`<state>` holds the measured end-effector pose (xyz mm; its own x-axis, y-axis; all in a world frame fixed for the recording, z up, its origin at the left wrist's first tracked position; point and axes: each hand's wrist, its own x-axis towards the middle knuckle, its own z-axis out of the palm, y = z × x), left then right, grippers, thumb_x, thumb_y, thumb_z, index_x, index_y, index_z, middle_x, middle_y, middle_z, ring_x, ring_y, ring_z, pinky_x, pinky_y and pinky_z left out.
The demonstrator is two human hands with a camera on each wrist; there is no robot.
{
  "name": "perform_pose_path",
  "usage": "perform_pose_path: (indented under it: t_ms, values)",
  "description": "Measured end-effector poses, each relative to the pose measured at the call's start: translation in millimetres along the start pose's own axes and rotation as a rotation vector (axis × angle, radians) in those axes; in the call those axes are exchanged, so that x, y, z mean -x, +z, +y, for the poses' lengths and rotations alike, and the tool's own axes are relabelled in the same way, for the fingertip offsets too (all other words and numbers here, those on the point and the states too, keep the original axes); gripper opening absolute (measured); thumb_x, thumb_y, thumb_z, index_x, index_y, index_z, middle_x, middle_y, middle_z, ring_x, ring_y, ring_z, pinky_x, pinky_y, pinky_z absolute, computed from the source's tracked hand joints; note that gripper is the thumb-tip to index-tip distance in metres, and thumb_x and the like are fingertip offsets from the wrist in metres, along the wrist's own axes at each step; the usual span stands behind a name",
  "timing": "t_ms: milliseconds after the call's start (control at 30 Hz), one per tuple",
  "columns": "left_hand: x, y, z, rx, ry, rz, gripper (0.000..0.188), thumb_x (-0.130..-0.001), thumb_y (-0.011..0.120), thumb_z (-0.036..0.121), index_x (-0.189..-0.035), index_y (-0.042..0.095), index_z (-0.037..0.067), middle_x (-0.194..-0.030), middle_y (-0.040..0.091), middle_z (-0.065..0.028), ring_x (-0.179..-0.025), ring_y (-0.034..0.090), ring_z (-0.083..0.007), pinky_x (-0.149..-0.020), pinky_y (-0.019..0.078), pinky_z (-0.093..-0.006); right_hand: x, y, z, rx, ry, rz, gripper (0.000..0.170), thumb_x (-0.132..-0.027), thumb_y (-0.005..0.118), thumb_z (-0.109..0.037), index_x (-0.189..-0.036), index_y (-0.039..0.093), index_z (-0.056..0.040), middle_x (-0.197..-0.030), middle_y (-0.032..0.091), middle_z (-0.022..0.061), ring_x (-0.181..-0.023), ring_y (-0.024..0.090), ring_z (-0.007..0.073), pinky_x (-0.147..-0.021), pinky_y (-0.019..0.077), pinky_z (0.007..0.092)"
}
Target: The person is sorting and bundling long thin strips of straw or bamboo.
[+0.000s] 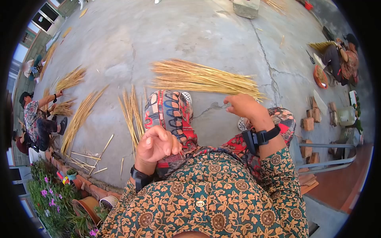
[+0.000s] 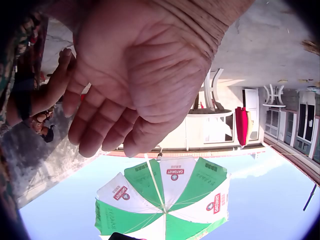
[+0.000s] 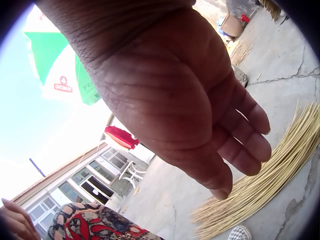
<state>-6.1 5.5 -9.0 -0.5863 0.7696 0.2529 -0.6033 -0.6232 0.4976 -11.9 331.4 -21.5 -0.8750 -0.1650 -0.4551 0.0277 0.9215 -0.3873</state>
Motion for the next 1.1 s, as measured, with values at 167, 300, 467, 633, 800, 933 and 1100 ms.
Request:
perform_pose_path:
  t_ms: [167,300,467,633,800,933,1100]
  values:
    - [-0.4,-2.6,-0.7,0.016,-0.003,-0.005,0.035,-0.093,0.054,0.031,-0.108,0.054,-0.001,-0.086,0.063,-0.0163,-0.092,0.06,-0.0322,-0.086,0.0447,-0.0441,1.4,0.3,0.8,0.001,-0.008,0.01,0.033,-0.083,0.066,-0.023,-0.112,0.062,-0.0093,-0.098,0.068,0.0159,-0.094,0.063,0.0342,-0.082,0.0495,0.0427]
    - [-0.7,-0.6,-1.3,-0.001,-0.002,0.011,0.035,-0.093,0.053,0.031,-0.106,0.054,-0.001,-0.085,0.062,-0.0164,-0.091,0.061,-0.0319,-0.086,0.0446,-0.0445,-0.4,1.4,4.4,-0.001,-0.011,0.01,0.032,-0.083,0.066,-0.023,-0.112,0.063,-0.009,-0.1,0.068,0.0158,-0.095,0.063,0.0339,-0.083,0.0493,0.0426]
    - [-2.0,-0.4,-1.3,0.002,0.002,0.003,0.034,-0.094,0.053,0.031,-0.104,0.054,-0.001,-0.085,0.062,-0.0162,-0.09,0.061,-0.0321,-0.086,0.0446,-0.0449,-3.1,4.5,7.0,0.032,-0.014,-0.005,0.032,-0.083,0.066,-0.024,-0.111,0.063,-0.0096,-0.1,0.068,0.0156,-0.096,0.063,0.0335,-0.084,0.0491,0.0425]
    - [-1.7,2.1,-0.7,0.004,0.001,0.007,0.034,-0.093,0.053,0.032,-0.104,0.054,-0.001,-0.084,0.062,-0.0161,-0.09,0.061,-0.0322,-0.086,0.0445,-0.0455,-4.6,6.2,7.4,0.052,0.012,-0.013,0.032,-0.082,0.066,-0.025,-0.112,0.064,-0.0124,-0.099,0.068,0.0146,-0.095,0.063,0.0329,-0.083,0.0493,0.0422]
    - [-0.9,2.3,-1.4,0.008,-0.004,0.021,0.035,-0.093,0.054,0.033,-0.104,0.054,-0.001,-0.084,0.062,-0.0164,-0.09,0.061,-0.0318,-0.088,0.0438,-0.0457,-5.5,8.5,10.4,0.044,-0.024,-0.005,0.031,-0.082,0.066,-0.025,-0.111,0.064,-0.0132,-0.098,0.068,0.0142,-0.094,0.063,0.033,-0.083,0.0493,0.0419]
    - [-0.6,1.3,-1.6,0.007,0.0,0.018,0.035,-0.093,0.054,0.033,-0.105,0.054,0.0,-0.084,0.062,-0.0165,-0.089,0.061,-0.0312,-0.088,0.0437,-0.0455,-4.9,8.5,11.3,0.026,-0.05,0.006,0.03,-0.082,0.066,-0.02,-0.11,0.064,-0.0112,-0.095,0.068,0.0141,-0.088,0.064,0.0319,-0.079,0.05,0.0416]
    - [-2.2,1.6,-1.7,0.009,0.004,0.006,0.036,-0.094,0.053,0.033,-0.107,0.055,0.0,-0.084,0.063,-0.0159,-0.088,0.061,-0.0307,-0.088,0.0436,-0.0449,-4.7,6.3,10.3,0.006,-0.071,0.014,0.028,-0.082,0.066,-0.021,-0.109,0.065,-0.0113,-0.095,0.068,0.0142,-0.087,0.064,0.0315,-0.077,0.0497,0.0418]
